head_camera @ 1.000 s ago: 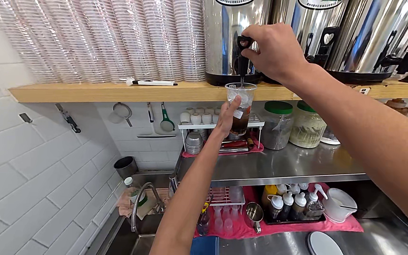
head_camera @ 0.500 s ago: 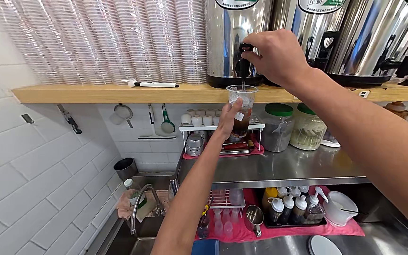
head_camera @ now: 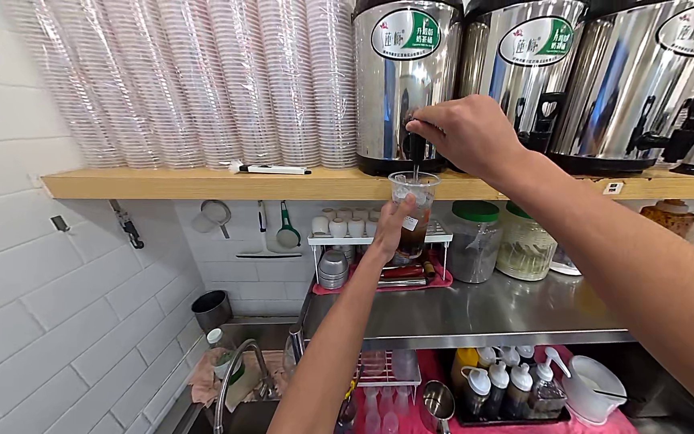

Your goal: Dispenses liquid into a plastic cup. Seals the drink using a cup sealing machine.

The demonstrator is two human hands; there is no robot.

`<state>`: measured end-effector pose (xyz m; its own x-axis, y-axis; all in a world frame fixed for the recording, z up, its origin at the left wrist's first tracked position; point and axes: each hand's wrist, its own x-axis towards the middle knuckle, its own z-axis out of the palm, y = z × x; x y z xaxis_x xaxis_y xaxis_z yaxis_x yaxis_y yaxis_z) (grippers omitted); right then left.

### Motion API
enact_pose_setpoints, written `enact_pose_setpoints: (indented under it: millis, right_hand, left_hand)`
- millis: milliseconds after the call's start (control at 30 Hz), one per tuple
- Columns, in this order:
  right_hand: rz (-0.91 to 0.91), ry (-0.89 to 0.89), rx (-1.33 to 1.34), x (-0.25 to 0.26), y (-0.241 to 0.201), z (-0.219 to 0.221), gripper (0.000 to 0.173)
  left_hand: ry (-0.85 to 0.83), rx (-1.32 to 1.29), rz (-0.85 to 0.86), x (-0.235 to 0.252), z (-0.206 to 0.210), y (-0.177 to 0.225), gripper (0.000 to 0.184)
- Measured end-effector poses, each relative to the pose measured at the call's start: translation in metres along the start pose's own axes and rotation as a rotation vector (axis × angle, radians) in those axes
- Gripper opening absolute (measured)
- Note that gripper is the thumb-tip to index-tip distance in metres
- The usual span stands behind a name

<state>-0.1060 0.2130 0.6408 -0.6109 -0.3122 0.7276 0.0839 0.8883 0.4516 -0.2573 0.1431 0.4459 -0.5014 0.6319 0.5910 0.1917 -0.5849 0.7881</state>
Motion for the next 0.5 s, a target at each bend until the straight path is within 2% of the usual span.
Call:
enact_pose_setpoints:
  millis: [500]
  right_hand:
    - [0.029,-0.018,0.007,0.0025,0.0010,-0.0032,0.044]
  left_hand:
    - [-0.009,-0.001,0.017,0.0013,-0.0009,-0.0030,0.068]
